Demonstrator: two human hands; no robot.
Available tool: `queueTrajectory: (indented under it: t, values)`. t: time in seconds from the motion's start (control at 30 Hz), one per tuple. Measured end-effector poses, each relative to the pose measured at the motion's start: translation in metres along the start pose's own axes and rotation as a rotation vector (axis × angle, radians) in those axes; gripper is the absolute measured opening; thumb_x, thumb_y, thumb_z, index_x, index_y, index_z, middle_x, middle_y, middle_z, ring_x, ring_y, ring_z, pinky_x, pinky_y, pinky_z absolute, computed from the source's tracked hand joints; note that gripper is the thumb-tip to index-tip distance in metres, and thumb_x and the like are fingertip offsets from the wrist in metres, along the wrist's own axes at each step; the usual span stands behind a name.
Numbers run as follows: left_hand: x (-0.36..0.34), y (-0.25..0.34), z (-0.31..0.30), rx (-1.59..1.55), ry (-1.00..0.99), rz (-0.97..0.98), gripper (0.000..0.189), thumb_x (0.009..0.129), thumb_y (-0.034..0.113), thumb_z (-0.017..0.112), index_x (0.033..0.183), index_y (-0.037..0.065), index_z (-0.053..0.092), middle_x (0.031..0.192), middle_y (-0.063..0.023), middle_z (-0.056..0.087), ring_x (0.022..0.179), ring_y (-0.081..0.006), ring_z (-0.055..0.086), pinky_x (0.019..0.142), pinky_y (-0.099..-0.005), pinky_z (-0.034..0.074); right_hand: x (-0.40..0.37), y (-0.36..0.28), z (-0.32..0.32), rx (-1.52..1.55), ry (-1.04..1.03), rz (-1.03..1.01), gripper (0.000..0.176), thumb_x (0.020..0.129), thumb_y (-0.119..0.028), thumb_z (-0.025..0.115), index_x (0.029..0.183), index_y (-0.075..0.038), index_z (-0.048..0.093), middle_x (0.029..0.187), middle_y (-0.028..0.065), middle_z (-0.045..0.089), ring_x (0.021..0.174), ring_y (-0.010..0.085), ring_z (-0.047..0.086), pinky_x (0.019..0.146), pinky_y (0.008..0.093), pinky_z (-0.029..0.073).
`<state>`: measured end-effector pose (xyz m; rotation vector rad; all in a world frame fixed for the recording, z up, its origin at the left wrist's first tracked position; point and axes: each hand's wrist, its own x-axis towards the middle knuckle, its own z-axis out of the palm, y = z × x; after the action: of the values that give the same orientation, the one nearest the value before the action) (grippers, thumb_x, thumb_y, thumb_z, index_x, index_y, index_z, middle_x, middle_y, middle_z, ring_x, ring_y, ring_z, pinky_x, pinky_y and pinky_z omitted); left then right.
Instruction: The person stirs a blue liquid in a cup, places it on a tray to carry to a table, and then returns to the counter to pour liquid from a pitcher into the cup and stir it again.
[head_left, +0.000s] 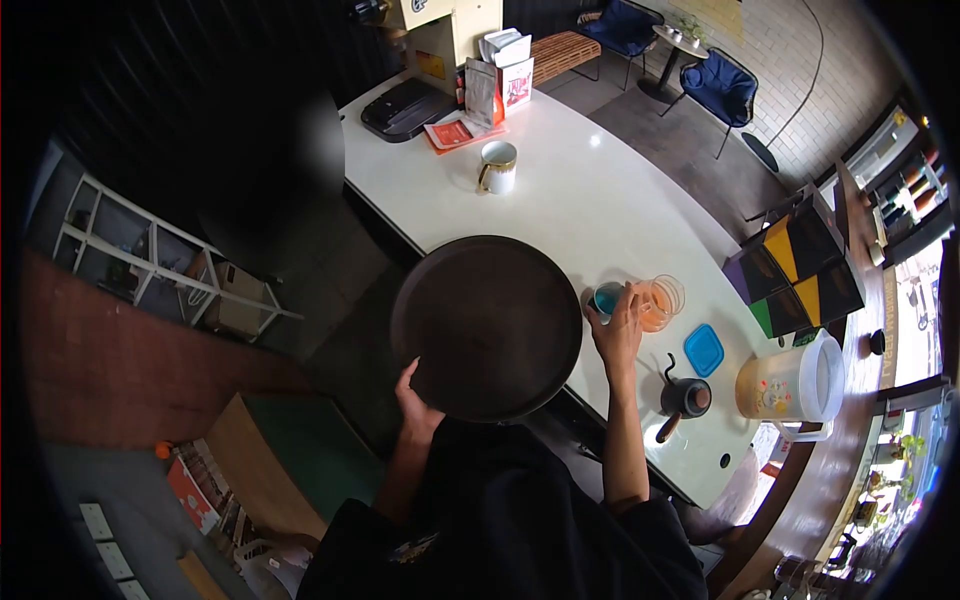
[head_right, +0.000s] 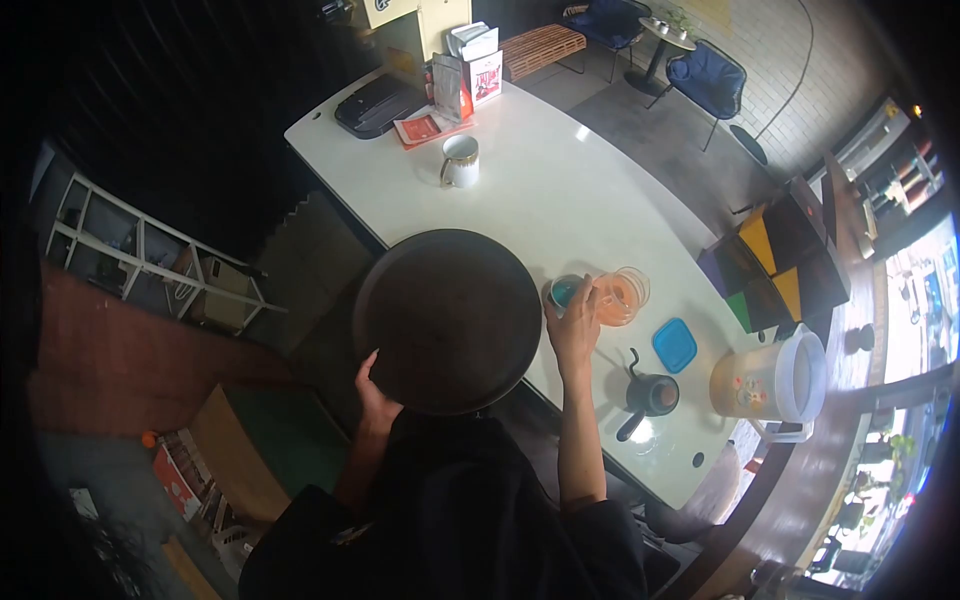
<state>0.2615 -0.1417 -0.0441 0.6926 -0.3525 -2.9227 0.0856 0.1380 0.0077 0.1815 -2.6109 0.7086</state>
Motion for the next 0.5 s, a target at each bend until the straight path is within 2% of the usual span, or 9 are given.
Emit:
queueTrajectory:
  t: [0.13,0.2,0.23,0.33,0.5]
  values:
    - [-0.002,-0.011,-0.005,-0.034,-0.024,-0.003,0.040,0.096,0.030,0.047,0.122,0.003,0.061,0.121,-0.0113,0.066,0.112,-0.0281,0.062,0.098,-0.0433,0.049,0.006,-0.007,-0.002,0.005,-0.080,0.055,0.074,0.079,-0.024,0.078,0.130,0.009,0.037,0.115,0.0321,0.055,0.096,0.0462,0.061,0.076,0.0491,0.052]
    - [-0.004,-0.016,-0.007,-0.042,-0.025,0.014,0.040,0.096,0.029,0.047,0.121,0.003,0.062,0.121,-0.0111,0.066,0.112,-0.0280,0.062,0.099,-0.0428,0.048,0.008,-0.006,0.000,-0.059,-0.041,0.059,0.066,0.079,-0.026,0.078,0.122,0.008,0.041,0.105,0.0303,0.058,0.091,0.0462,0.061,0.074,0.0487,0.052]
    - [-0.005,-0.016,-0.008,-0.044,-0.060,-0.002,0.040,0.097,0.029,0.047,0.122,0.002,0.062,0.121,-0.0117,0.066,0.112,-0.0281,0.062,0.099,-0.0429,0.048,0.010,-0.005,0.000,-0.058,-0.052,0.046,0.066,0.079,-0.026,0.078,0.122,0.008,0.041,0.105,0.0303,0.058,0.091,0.0462,0.061,0.074,0.0487,0.052]
    - [-0.004,-0.017,-0.016,-0.063,-0.094,0.000,0.039,0.097,0.027,0.047,0.122,0.001,0.061,0.122,-0.0126,0.066,0.113,-0.0281,0.062,0.100,-0.0428,0.048,0.015,-0.002,-0.003,0.009,-0.061,0.056,0.062,0.074,-0.025,0.081,0.114,0.006,0.046,0.097,0.0293,0.061,0.090,0.0460,0.062,0.074,0.0497,0.050]
    - [0.000,-0.015,-0.010,-0.076,-0.095,-0.013,0.038,0.098,0.025,0.046,0.123,0.000,0.060,0.123,-0.0133,0.065,0.114,-0.0282,0.062,0.101,-0.0423,0.048,0.017,-0.011,-0.015,0.002,-0.020,0.005,0.063,0.070,-0.021,0.084,0.115,0.004,0.048,0.098,0.0273,0.063,0.090,0.0449,0.063,0.074,0.0489,0.051]
